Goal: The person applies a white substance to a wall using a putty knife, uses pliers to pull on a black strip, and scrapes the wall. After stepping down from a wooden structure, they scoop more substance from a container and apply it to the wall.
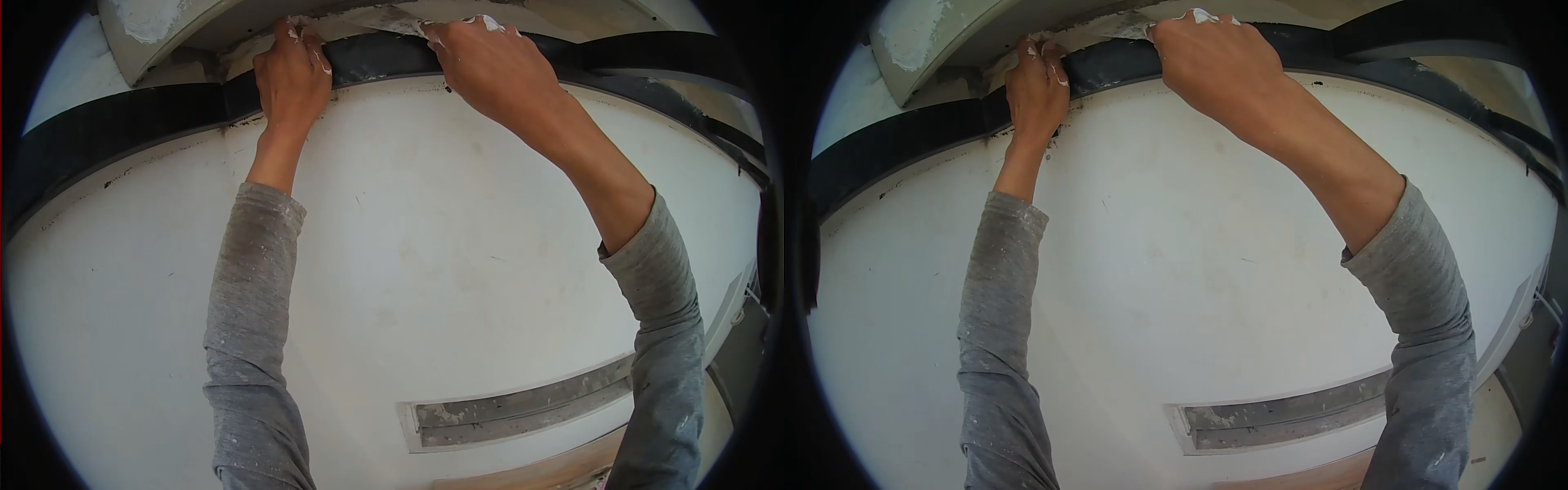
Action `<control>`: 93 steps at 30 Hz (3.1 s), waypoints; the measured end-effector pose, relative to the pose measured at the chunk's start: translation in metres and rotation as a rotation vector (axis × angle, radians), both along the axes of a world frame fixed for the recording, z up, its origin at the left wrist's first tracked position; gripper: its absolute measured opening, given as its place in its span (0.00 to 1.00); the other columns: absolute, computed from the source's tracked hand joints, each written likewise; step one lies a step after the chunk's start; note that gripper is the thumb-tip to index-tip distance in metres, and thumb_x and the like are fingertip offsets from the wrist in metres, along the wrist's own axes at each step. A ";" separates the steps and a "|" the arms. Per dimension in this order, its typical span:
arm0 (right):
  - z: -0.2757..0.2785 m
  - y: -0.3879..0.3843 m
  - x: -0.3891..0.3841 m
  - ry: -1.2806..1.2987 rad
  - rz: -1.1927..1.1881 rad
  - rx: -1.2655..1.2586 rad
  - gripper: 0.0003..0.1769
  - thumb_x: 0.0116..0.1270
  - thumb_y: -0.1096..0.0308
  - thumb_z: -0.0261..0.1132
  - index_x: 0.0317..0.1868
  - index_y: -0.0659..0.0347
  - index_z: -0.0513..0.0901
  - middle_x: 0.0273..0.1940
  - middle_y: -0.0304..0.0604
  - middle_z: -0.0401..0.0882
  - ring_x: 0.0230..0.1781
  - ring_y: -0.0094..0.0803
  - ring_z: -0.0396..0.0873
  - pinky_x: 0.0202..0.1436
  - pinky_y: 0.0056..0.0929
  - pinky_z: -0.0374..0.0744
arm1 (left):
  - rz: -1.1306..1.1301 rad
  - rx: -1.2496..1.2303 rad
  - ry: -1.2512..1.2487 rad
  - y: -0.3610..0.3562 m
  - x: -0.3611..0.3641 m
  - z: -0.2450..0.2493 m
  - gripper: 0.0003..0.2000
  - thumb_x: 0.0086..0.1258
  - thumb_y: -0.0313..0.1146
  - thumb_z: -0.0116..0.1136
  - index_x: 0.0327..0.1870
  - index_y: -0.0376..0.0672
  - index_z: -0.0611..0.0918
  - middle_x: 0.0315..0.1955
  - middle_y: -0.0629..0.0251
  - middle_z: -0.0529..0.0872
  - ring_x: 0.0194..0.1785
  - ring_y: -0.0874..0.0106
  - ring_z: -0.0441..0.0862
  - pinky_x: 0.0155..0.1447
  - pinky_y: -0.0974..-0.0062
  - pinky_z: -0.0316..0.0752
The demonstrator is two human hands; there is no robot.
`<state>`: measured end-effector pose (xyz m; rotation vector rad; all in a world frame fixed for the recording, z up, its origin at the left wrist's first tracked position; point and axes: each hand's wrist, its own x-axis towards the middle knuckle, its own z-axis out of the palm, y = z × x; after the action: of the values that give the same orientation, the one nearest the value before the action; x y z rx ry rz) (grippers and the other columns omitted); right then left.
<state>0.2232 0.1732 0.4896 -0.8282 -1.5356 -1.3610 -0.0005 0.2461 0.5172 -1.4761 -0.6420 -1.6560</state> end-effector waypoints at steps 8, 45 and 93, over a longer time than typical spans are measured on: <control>0.003 0.003 0.000 -0.013 -0.078 0.002 0.11 0.61 0.76 0.54 0.37 0.65 0.83 0.32 0.57 0.83 0.31 0.55 0.83 0.36 0.46 0.82 | 0.036 0.029 -0.029 -0.002 0.003 -0.001 0.08 0.72 0.27 0.46 0.42 0.29 0.71 0.29 0.54 0.88 0.33 0.51 0.85 0.45 0.62 0.77; 0.006 -0.020 0.010 -0.065 -0.233 -0.082 0.17 0.75 0.62 0.56 0.60 0.52 0.79 0.43 0.52 0.86 0.41 0.52 0.84 0.53 0.50 0.80 | 0.029 0.335 -0.057 0.014 -0.010 -0.002 0.09 0.71 0.23 0.49 0.44 0.27 0.65 0.42 0.43 0.65 0.39 0.52 0.71 0.47 0.56 0.71; 0.041 -0.042 0.001 -0.177 -0.348 -0.363 0.16 0.75 0.64 0.52 0.47 0.67 0.81 0.29 0.57 0.83 0.31 0.50 0.84 0.35 0.47 0.81 | 0.100 0.245 -0.039 0.021 -0.035 -0.027 0.11 0.71 0.24 0.53 0.48 0.31 0.67 0.45 0.44 0.71 0.43 0.49 0.74 0.50 0.56 0.71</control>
<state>0.2244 0.1313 0.5310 -1.2745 -1.8742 -1.4510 -0.0356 0.2671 0.4902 -1.2204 -0.5057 -1.6265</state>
